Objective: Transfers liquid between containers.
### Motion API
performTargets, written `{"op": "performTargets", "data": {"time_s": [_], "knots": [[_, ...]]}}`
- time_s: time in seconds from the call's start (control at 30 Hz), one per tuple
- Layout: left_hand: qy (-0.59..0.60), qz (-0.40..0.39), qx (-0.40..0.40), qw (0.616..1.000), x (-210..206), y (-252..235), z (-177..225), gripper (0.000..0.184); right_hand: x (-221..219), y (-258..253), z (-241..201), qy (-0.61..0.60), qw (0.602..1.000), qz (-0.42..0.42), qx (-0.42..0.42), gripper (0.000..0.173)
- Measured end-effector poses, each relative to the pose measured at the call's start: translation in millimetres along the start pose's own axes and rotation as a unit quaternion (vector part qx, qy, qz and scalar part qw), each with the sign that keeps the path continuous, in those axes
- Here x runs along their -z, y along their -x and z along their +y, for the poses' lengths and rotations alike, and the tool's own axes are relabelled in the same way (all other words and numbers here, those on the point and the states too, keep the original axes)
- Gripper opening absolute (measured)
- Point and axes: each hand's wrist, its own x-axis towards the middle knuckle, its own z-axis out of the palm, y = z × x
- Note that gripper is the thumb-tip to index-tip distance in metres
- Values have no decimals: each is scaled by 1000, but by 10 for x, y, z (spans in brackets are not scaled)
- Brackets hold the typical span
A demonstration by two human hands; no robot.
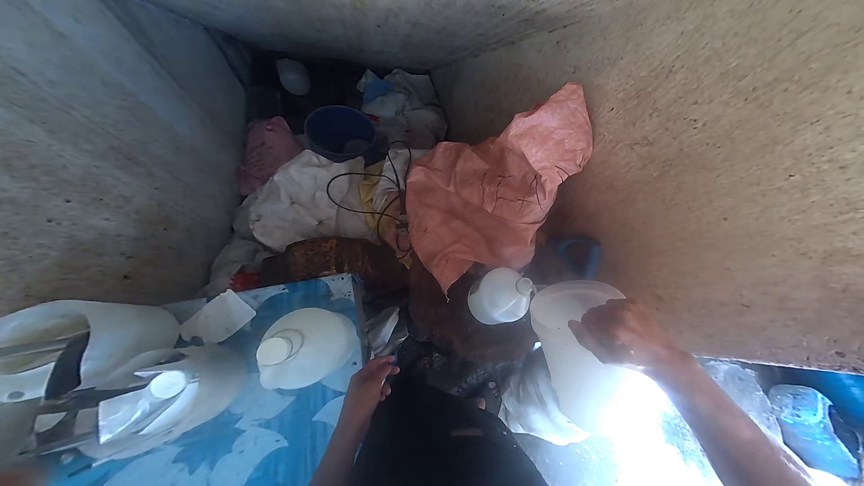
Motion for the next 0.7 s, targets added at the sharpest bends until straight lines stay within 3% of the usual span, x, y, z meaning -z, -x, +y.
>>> {"op": "performTargets", "data": {"time_s": [0.7], "knots": [[-12,-6,-7,1000,-29,-44,7,29,144,-19,-8,-1,1000,-16,2,54]]}}
